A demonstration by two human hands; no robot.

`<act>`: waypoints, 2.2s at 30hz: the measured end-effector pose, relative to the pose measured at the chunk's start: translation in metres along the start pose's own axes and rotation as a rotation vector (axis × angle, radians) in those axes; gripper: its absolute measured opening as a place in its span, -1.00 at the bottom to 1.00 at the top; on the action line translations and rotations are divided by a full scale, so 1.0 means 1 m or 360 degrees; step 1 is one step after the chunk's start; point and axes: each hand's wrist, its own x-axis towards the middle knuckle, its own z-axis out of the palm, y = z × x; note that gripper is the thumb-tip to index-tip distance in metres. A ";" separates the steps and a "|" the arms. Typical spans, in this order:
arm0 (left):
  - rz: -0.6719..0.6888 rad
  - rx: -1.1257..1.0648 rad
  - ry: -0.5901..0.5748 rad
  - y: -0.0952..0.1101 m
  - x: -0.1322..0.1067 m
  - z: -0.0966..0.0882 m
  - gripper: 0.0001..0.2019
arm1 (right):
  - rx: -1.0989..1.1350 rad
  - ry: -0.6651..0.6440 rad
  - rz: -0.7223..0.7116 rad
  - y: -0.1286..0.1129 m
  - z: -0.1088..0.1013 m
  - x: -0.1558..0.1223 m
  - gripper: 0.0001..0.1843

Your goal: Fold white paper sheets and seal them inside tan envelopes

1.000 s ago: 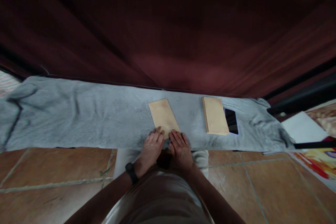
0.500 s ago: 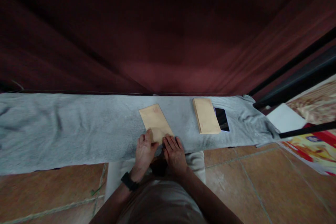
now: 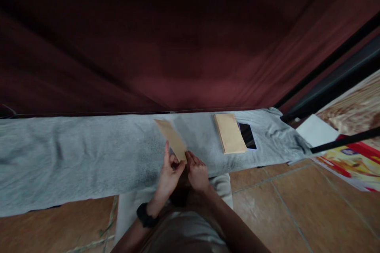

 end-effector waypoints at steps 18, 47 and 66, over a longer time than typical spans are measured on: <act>-0.0445 0.0257 -0.0114 -0.043 0.031 -0.026 -0.17 | 0.1961 -0.0411 0.1092 0.009 0.004 0.006 -0.47; 0.0873 0.1936 -0.0659 -0.053 -0.019 -0.035 -0.27 | -0.0354 -0.0391 -0.0499 0.022 -0.011 -0.013 -0.45; 0.1010 0.1871 -0.0607 -0.070 -0.015 -0.044 -0.30 | -0.0256 -0.0359 -0.0602 0.016 -0.005 0.006 -0.46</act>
